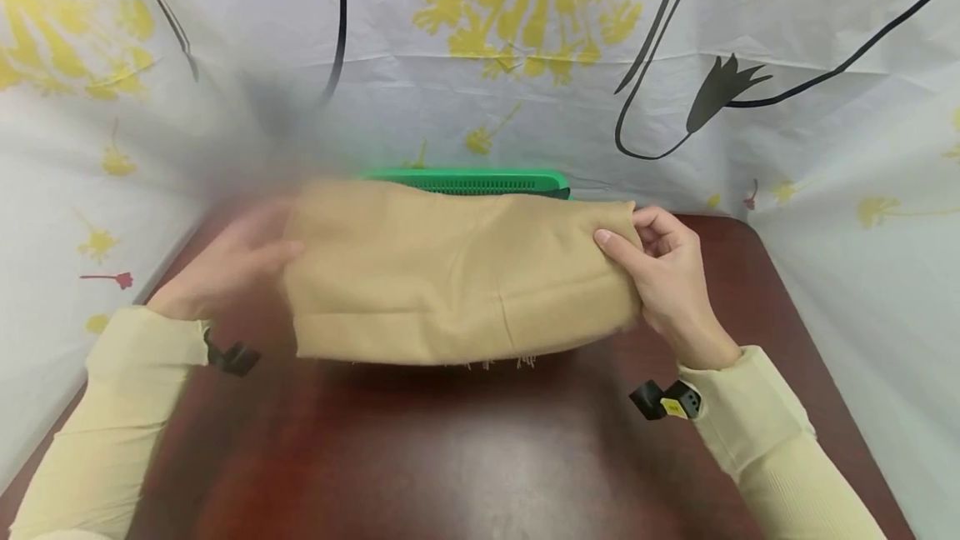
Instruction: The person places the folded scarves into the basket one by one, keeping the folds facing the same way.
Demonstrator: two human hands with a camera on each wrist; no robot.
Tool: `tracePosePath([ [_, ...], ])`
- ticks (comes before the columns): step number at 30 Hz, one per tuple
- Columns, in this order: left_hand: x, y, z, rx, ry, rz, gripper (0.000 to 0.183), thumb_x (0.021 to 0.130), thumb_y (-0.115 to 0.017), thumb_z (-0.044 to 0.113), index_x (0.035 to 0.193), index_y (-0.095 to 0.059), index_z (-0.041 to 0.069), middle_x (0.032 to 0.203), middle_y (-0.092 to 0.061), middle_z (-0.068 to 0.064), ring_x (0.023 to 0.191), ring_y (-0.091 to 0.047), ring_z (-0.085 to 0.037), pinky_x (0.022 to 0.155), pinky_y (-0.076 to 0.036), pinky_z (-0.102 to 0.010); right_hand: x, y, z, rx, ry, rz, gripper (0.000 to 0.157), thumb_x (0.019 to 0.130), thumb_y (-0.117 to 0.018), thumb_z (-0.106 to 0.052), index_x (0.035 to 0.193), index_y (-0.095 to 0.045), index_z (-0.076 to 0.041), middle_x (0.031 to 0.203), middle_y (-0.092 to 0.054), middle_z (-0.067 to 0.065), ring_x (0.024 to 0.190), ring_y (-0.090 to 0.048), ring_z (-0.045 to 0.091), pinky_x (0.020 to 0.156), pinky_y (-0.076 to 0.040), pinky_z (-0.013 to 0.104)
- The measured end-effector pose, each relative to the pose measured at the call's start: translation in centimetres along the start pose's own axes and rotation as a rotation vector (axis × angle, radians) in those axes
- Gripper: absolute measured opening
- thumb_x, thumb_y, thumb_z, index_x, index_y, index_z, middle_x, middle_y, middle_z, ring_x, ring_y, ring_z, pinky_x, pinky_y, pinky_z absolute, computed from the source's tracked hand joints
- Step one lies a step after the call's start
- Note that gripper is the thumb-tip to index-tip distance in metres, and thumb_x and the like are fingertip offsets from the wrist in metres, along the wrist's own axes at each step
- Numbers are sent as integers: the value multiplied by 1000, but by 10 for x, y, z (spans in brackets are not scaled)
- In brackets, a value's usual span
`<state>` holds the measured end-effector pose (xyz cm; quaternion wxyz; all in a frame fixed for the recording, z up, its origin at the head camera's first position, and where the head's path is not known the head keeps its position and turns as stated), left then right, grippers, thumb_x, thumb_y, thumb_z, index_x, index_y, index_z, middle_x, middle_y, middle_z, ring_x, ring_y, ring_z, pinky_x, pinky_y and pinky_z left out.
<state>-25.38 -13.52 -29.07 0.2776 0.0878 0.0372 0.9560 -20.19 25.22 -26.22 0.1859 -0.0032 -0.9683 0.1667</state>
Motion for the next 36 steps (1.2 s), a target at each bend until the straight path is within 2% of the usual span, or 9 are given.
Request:
tracePosePath([
  [7, 18, 11, 2, 51, -19, 68, 36, 88, -49, 1, 123, -39, 5, 111, -48, -10, 87, -56, -18, 61, -49, -29, 11, -2, 2, -7, 51, 47, 12, 74, -62, 15, 81, -56, 8, 72, -63, 10, 59, -60, 15, 49, -49, 22],
  [15, 38, 18, 5, 66, -18, 82, 36, 87, -49, -1, 122, -40, 4, 112, -48, -7, 89, -54, -14, 64, -49, -25, 24, 1, 7, -88, 114, 73, 11, 73, -64, 12, 79, -57, 7, 76, -64, 9, 61, -59, 13, 50, -48, 20],
  [18, 45, 21, 10, 106, -13, 102, 36, 86, -50, -2, 121, -40, 2, 115, -48, -9, 89, -54, -12, 63, -49, -24, 31, 1, 10, -109, 128, 75, 11, 72, -65, 11, 79, -58, 7, 78, -64, 8, 62, -58, 13, 51, -47, 19],
  [24, 57, 27, 15, 240, 28, 159, 39, 86, -52, 1, 124, -40, -1, 119, -46, -15, 89, -54, -9, 64, -47, -23, 43, 4, 17, -151, 121, 93, 10, 73, -68, 6, 78, -59, 4, 76, -65, 7, 56, -58, 11, 47, -46, 19],
  [28, 63, 29, 15, 293, 55, 207, 40, 86, -53, 1, 124, -41, -1, 119, -47, -16, 90, -53, -11, 66, -46, -21, 50, 6, 24, -160, 108, 118, 10, 72, -68, 6, 77, -61, 2, 74, -65, 5, 55, -58, 10, 46, -46, 19],
  [36, 79, 35, 4, 392, 83, 300, 39, 86, -53, 3, 124, -44, 2, 108, -50, -13, 92, -54, -20, 65, -46, -24, 65, 12, 40, -195, 48, 170, 10, 72, -69, 3, 76, -62, -3, 69, -64, 1, 52, -57, 8, 44, -44, 18],
])
Point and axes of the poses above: each hand's wrist, its own x-axis towards the middle knuckle, its own y-axis out of the back of the hand, z = x × y, the point moved 7 cm from there along x, towards the middle knuckle
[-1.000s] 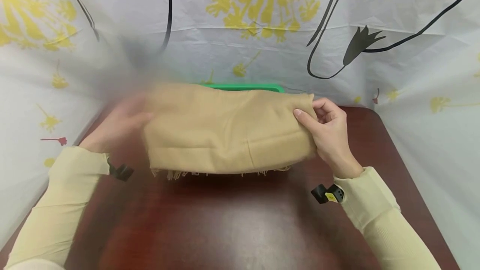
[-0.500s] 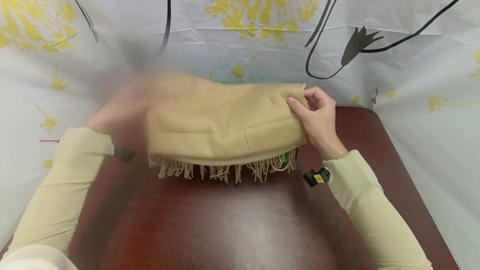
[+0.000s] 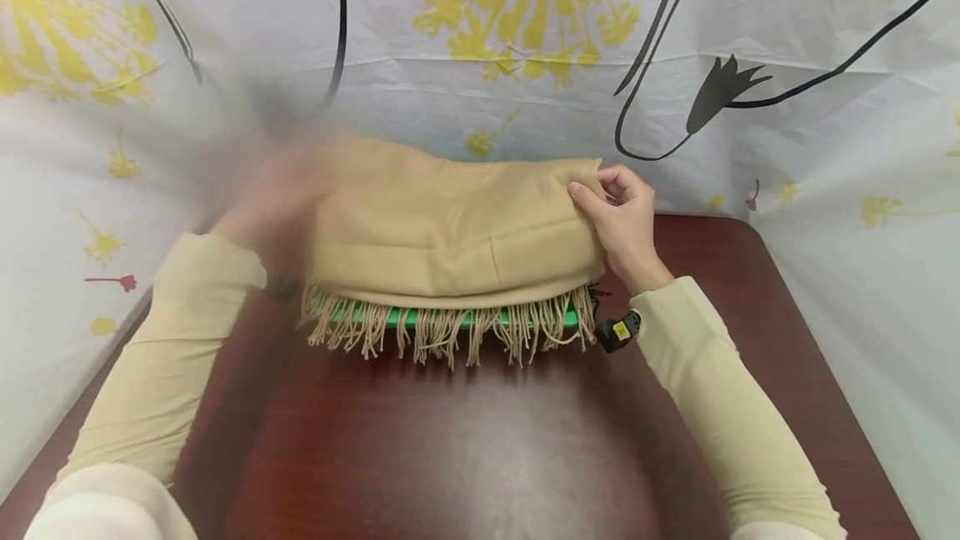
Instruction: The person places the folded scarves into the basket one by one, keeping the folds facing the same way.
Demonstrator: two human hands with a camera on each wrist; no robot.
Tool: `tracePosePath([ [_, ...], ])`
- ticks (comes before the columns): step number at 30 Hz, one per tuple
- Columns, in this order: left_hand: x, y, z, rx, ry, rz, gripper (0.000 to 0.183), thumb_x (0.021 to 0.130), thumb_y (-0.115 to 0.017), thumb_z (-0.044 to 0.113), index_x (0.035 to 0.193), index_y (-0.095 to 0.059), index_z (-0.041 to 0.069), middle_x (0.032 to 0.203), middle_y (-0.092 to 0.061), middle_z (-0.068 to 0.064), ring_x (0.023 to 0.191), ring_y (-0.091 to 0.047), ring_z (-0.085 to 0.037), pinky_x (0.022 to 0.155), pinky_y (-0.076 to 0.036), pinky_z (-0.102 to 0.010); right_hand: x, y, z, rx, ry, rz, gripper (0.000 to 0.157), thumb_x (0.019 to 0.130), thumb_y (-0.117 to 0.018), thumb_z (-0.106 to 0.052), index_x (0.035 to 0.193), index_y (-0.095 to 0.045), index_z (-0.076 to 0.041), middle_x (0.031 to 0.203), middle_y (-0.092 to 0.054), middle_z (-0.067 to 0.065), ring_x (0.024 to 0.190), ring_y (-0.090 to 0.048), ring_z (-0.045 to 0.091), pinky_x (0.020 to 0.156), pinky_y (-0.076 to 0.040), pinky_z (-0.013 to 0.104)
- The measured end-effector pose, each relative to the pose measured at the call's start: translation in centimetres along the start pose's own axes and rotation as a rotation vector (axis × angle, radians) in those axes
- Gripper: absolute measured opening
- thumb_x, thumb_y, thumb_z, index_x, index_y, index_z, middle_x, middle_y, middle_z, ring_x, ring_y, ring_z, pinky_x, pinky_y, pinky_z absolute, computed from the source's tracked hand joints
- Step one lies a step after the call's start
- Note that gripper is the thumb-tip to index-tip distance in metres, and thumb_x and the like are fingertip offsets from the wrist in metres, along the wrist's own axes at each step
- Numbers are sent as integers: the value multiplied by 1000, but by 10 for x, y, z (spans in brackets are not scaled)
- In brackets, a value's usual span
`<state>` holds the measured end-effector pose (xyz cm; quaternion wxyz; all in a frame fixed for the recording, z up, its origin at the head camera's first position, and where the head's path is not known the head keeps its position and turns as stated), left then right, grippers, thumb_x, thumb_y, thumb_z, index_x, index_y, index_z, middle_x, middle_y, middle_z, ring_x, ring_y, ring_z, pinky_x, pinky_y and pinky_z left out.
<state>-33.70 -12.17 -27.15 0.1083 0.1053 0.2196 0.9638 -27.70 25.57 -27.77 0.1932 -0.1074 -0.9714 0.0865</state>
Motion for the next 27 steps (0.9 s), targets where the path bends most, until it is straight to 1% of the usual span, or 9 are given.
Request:
tracePosePath([
  [4, 7, -4, -7, 36, 15, 43, 37, 86, -53, 4, 122, -46, 3, 103, -50, -11, 91, -52, -19, 66, -44, -24, 5, 2, 10, -16, -37, 19, 12, 72, -71, 1, 74, -62, -5, 67, -64, 0, 51, -57, 7, 44, -44, 18],
  [8, 11, -7, -14, 62, 54, 72, 36, 86, -54, 5, 121, -47, 3, 103, -50, -12, 93, -46, -18, 67, -42, -26, 10, 4, 21, -37, -85, 38, 13, 71, -72, 0, 73, -61, -8, 66, -63, -2, 51, -56, 6, 44, -43, 17],
  [10, 11, -8, -17, 70, 76, 77, 35, 86, -54, 5, 121, -47, 2, 105, -49, -12, 94, -45, -19, 67, -42, -27, 12, 4, 27, -53, -117, 46, 13, 71, -72, -1, 72, -61, -9, 66, -63, -3, 50, -55, 6, 44, -43, 17],
  [13, 11, -11, -22, 51, 108, 80, 35, 86, -53, 4, 121, -47, 3, 106, -49, -13, 94, -45, -21, 67, -43, -28, 15, 3, 35, -74, -155, 44, 14, 71, -72, -2, 72, -61, -11, 65, -63, -4, 50, -55, 5, 45, -43, 17],
  [19, 12, -14, -29, 0, 151, 92, 35, 86, -53, 5, 121, -47, 4, 107, -48, -13, 93, -47, -21, 68, -45, -30, 18, 0, 48, -101, -189, 17, 14, 72, -72, -3, 71, -61, -12, 66, -64, -6, 52, -55, 5, 46, -44, 17],
  [22, 12, -16, -31, 1, 168, 96, 36, 86, -53, 5, 121, -47, 4, 109, -48, -13, 94, -47, -22, 69, -45, -32, 19, -1, 51, -127, -207, 14, 14, 72, -72, -4, 71, -61, -13, 66, -64, -6, 52, -56, 5, 47, -44, 18],
  [27, 12, -18, -33, 16, 193, 92, 36, 86, -52, 5, 122, -46, 3, 112, -46, -15, 96, -47, -25, 72, -45, -35, 18, -1, 55, -187, -267, 3, 13, 73, -72, -8, 73, -60, -13, 67, -63, -8, 53, -56, 6, 47, -45, 19],
])
Point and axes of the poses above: each hand's wrist, its own x-axis towards the middle knuckle, its own y-axis out of the back of the hand, z = x × y, the point moved 7 cm from there along x, towards the middle knuckle
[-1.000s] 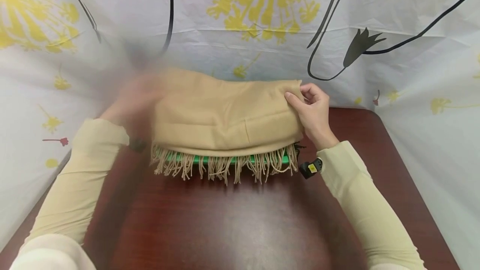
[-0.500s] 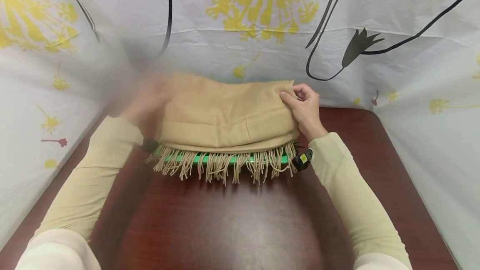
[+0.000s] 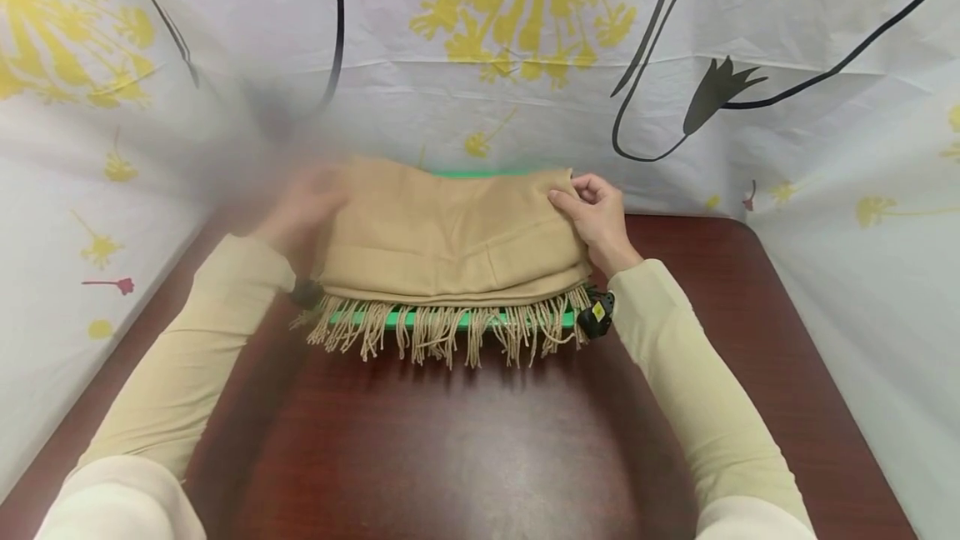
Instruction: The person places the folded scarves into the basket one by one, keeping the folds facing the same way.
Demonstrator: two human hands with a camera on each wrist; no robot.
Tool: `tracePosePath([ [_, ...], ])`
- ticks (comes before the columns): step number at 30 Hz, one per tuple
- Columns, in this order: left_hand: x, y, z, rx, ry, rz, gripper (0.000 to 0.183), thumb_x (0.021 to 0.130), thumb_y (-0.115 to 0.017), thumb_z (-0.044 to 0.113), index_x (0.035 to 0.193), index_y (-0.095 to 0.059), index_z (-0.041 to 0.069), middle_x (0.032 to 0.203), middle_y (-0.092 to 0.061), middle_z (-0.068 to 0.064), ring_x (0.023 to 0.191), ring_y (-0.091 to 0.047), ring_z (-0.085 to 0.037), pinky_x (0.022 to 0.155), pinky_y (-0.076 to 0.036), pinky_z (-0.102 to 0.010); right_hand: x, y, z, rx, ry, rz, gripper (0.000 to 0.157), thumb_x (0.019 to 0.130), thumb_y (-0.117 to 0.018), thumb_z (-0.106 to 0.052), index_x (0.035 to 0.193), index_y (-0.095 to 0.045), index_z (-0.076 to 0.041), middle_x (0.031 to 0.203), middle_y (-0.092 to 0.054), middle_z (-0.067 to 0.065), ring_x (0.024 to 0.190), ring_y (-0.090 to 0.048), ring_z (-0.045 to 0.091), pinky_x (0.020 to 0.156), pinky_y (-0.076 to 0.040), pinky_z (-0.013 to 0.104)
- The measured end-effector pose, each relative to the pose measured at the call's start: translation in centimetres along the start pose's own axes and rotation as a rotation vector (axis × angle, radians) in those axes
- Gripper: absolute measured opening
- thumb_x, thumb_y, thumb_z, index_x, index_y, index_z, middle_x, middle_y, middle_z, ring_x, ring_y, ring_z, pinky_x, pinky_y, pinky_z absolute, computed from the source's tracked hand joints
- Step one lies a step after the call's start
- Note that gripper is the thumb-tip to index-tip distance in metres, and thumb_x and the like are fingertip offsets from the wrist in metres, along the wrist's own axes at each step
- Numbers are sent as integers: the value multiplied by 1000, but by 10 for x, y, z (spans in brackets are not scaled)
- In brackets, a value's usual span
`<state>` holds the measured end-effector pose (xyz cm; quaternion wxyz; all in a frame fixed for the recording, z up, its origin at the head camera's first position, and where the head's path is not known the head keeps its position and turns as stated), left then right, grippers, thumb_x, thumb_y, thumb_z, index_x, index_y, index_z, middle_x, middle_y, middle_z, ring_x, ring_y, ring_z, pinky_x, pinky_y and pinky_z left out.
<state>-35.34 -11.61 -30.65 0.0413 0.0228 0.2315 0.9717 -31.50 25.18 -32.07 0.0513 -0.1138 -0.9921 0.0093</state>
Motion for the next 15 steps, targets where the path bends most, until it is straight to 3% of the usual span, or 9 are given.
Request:
tracePosePath([
  [7, 7, 0, -9, -5, 13, 5, 37, 87, -52, 5, 124, -45, 5, 114, -45, -15, 95, -49, -26, 73, -46, -38, 2, -3, 2, -50, -58, -13, 13, 73, -73, -13, 75, -60, -13, 66, -62, -8, 51, -55, 6, 45, -44, 20],
  [15, 8, -3, -12, 23, 4, 36, 37, 86, -52, 5, 122, -46, 3, 110, -45, -15, 95, -45, -25, 72, -45, -36, 2, -2, 12, -55, -195, 11, 11, 76, -69, -14, 75, -58, -15, 65, -58, -9, 50, -52, 4, 46, -42, 19],
])
Point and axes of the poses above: each hand's wrist, its own x-axis towards the middle knuckle, its own y-axis out of the back of the hand, z = x × y, the point moved 7 cm from there along x, towards the middle knuckle
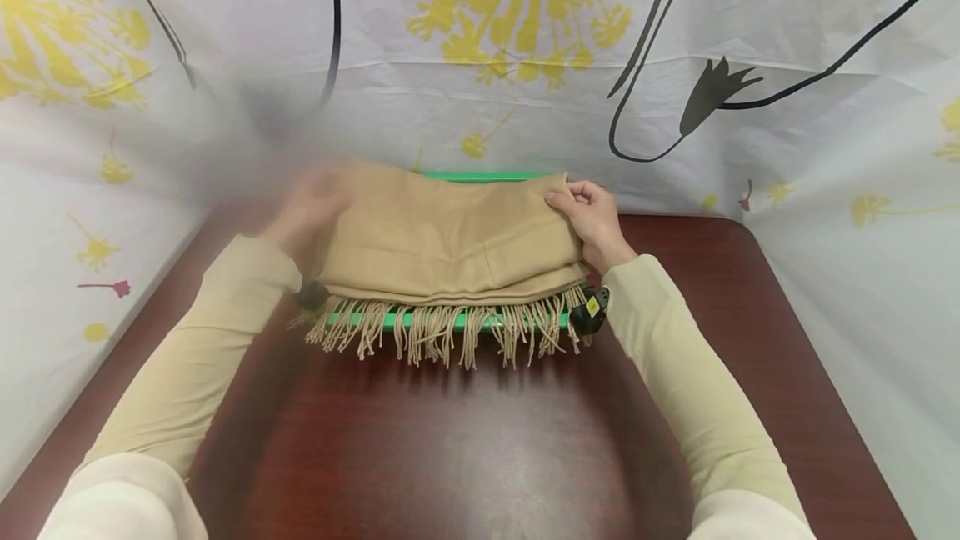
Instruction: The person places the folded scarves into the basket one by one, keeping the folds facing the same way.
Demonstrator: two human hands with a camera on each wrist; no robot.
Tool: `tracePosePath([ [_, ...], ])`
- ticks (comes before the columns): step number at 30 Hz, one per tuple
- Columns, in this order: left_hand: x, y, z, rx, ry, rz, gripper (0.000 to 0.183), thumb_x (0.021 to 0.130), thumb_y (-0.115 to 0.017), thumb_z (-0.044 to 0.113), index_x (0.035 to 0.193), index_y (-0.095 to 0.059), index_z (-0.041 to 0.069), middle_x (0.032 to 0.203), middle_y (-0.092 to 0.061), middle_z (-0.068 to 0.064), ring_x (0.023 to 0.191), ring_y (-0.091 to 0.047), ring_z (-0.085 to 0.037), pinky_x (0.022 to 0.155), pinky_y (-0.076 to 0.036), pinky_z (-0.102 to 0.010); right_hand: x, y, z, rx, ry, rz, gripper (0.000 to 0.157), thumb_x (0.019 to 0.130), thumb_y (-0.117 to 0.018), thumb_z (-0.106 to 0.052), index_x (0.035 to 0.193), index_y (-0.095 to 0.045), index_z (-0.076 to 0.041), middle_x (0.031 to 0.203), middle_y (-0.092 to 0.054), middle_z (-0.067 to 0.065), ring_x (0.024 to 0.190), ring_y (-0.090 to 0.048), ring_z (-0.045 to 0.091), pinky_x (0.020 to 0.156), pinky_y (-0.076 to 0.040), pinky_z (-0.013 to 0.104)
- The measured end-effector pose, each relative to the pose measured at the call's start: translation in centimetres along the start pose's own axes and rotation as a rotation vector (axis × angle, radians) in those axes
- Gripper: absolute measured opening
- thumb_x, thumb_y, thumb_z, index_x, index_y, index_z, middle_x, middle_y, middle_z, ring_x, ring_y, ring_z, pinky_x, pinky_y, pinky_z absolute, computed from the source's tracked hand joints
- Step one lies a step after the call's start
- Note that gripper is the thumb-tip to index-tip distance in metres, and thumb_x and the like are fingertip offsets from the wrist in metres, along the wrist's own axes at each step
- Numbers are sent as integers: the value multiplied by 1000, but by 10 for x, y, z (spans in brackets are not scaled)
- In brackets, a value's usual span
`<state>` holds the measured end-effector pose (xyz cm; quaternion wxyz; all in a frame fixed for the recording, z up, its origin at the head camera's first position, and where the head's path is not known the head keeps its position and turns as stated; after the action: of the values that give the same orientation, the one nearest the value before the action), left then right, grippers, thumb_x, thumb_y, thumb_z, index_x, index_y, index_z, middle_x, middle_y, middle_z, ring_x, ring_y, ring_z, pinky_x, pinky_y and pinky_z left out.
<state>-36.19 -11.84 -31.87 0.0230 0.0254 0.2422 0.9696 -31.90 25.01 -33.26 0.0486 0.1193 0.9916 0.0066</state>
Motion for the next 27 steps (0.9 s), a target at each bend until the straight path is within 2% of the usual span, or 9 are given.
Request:
tracePosePath([
  [6, 0, -2, -8, 7, 33, -47, 40, 87, -51, 6, 126, -42, 5, 116, -42, -17, 99, -44, -28, 76, -43, -40, 1, 0, 3, -12, -12, -9, 10, 76, -70, -14, 74, -60, -16, 65, -58, -10, 51, -51, 4, 47, -42, 19],
  [12, -4, -6, -10, 16, 64, -87, 43, 87, -51, 6, 129, -40, 5, 120, -40, -19, 101, -44, -31, 77, -43, -43, 2, 1, 7, -36, -31, -31, 11, 76, -69, -15, 74, -59, -16, 64, -58, -9, 49, -50, 4, 46, -41, 20],
  [22, -4, -9, -16, 19, 51, -106, 45, 87, -52, 6, 130, -40, 3, 122, -39, -22, 105, -43, -31, 78, -42, -41, 1, 3, 14, -62, -56, -77, 10, 77, -69, -19, 81, -61, -15, 70, -57, -6, 52, -52, 8, 47, -44, 25],
  [27, -6, -12, -16, 115, 9, -126, 44, 87, -52, 7, 129, -40, 4, 120, -40, -22, 102, -44, -33, 75, -43, -43, -1, 2, 16, -46, -59, -105, 9, 78, -69, -17, 79, -60, -16, 67, -58, -6, 51, -53, 7, 47, -44, 23],
])
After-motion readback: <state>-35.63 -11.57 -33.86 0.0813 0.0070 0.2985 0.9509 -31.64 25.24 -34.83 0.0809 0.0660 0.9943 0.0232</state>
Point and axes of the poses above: each hand's wrist, its own x-axis towards the middle knuckle, its own y-axis out of the back of the hand, z = x × y, the point moved 7 cm from there along x, towards the middle knuckle
